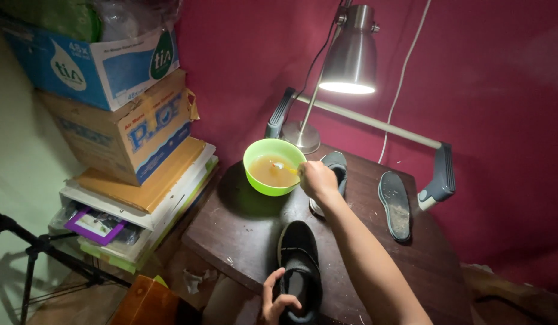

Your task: The person scrubs a gray slip-on shoe with a toothbrush dipped in a liquid solution from a green bowl. They repeatedly dip the brush and scrub the shoe's upper, sides, and sole while holding it on a wooden table. The other shoe and a removed insole remain on the table.

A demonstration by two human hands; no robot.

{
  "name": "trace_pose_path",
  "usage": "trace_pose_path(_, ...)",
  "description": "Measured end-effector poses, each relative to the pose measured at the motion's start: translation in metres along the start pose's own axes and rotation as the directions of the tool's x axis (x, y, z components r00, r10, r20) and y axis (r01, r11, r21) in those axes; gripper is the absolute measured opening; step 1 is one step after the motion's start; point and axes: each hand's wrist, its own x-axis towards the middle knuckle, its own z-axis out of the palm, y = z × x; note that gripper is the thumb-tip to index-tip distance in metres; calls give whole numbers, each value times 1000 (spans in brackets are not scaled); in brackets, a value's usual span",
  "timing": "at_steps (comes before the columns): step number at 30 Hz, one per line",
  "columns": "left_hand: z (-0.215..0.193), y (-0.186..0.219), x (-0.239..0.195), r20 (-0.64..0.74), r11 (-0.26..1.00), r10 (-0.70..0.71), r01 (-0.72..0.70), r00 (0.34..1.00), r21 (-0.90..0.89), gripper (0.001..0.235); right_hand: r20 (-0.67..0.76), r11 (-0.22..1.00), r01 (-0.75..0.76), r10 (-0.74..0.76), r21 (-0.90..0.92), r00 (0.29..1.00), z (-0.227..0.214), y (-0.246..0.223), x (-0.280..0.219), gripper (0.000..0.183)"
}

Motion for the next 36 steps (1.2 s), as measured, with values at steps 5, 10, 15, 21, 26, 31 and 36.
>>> trace_pose_path(5,37,35,-13,-252,967,-94,148,963,206,20,-316,965,99,-17,244,948,-2,16,-34,25)
trace_pose_path(10,43,-7,-29,-144,867,156,-66,977,494,24,-242,959,62,6,276,970,18,18,-50,23)
trace_pose_path(15,67,-91,-38,-160,637,-750,638,641,-432,61,-422,941,220,-95,257,902,21,11,-52,26)
trace_pose_path(21,-47,40,81,160,927,208,-247,965,282,55,-560,891,384,-194,243,805,4,6,-56,27)
trace_pose_path(26,-65,19,149,703,786,-60,-401,709,471,90,-488,882,291,-81,372,869,28,18,-51,30)
trace_pose_path(31,-44,31,181,888,737,-252,-519,384,433,131,-278,953,156,-81,259,957,40,20,-50,30)
trace_pose_path(36,-28,49,188,907,782,-316,-466,277,415,102,-152,921,36,25,387,988,23,15,-52,31)
